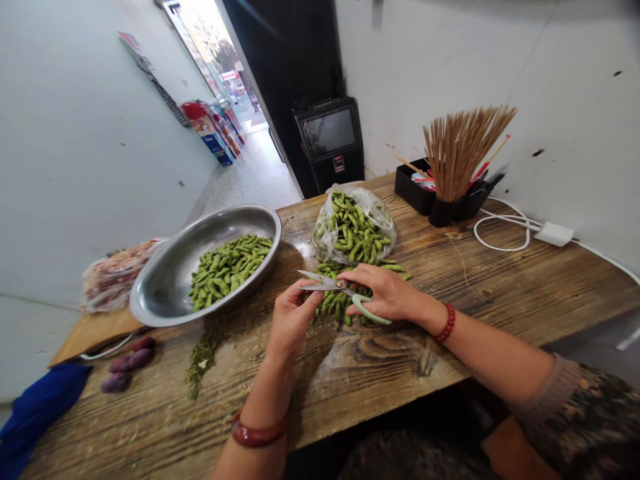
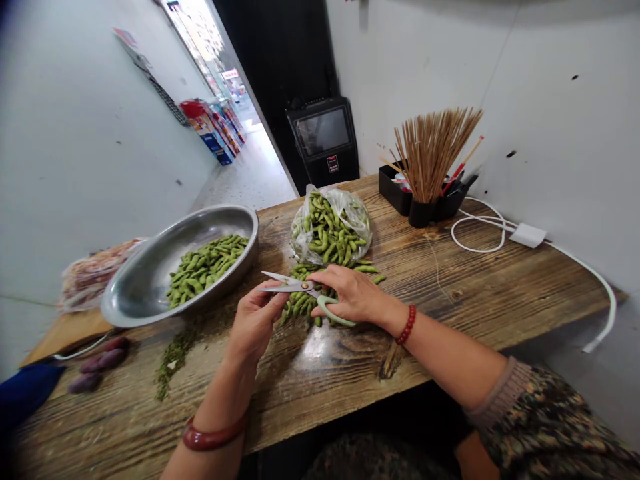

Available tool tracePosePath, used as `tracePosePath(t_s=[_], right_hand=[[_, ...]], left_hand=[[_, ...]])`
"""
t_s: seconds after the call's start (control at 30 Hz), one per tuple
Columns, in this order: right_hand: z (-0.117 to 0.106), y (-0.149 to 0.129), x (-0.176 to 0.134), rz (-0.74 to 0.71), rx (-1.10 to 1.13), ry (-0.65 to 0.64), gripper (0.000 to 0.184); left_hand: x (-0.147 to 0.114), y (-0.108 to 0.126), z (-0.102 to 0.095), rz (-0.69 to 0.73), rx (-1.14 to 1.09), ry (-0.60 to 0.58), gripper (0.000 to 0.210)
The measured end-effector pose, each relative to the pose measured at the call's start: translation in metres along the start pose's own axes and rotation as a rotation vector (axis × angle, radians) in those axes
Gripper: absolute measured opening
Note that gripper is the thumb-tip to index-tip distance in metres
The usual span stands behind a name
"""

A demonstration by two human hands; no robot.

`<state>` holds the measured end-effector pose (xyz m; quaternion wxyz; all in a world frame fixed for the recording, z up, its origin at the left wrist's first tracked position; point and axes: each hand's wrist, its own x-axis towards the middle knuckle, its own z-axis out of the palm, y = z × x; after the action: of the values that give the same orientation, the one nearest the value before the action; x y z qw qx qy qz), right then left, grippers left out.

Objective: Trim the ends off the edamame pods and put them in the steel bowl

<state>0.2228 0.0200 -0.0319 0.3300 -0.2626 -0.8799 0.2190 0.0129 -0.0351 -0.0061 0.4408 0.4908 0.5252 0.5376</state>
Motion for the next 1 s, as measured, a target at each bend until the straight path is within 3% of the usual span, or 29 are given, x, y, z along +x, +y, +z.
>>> tracePosePath(t_s=[0.47, 0.6, 0.77, 1.0], right_hand=[[-0.0003, 0.0004, 0.0004, 0.013, -0.031, -0.047, 0.055], [0.0000, 0.0008, 0.0000, 0.014, -0.047, -0.048, 0.054], [0.0014, 0.0028, 0.0007, 0.029, -0.026, -0.038, 0.050], [0.0000, 0.0038, 0.0026, 0.099, 0.014, 0.096, 0.052]], left_hand=[[0.0031, -0.0033, -0.0052, 0.122, 0.188, 0.025, 0.012], [0.0035, -0.0042, -0.0053, 0.075, 0.193, 0.030, 0.015], [0.0027, -0.0029, -0.0037, -0.029, 0.104, 0.058, 0.020], [0.0026, 0.0032, -0.0059, -0.138, -0.257, 0.092, 0.024]])
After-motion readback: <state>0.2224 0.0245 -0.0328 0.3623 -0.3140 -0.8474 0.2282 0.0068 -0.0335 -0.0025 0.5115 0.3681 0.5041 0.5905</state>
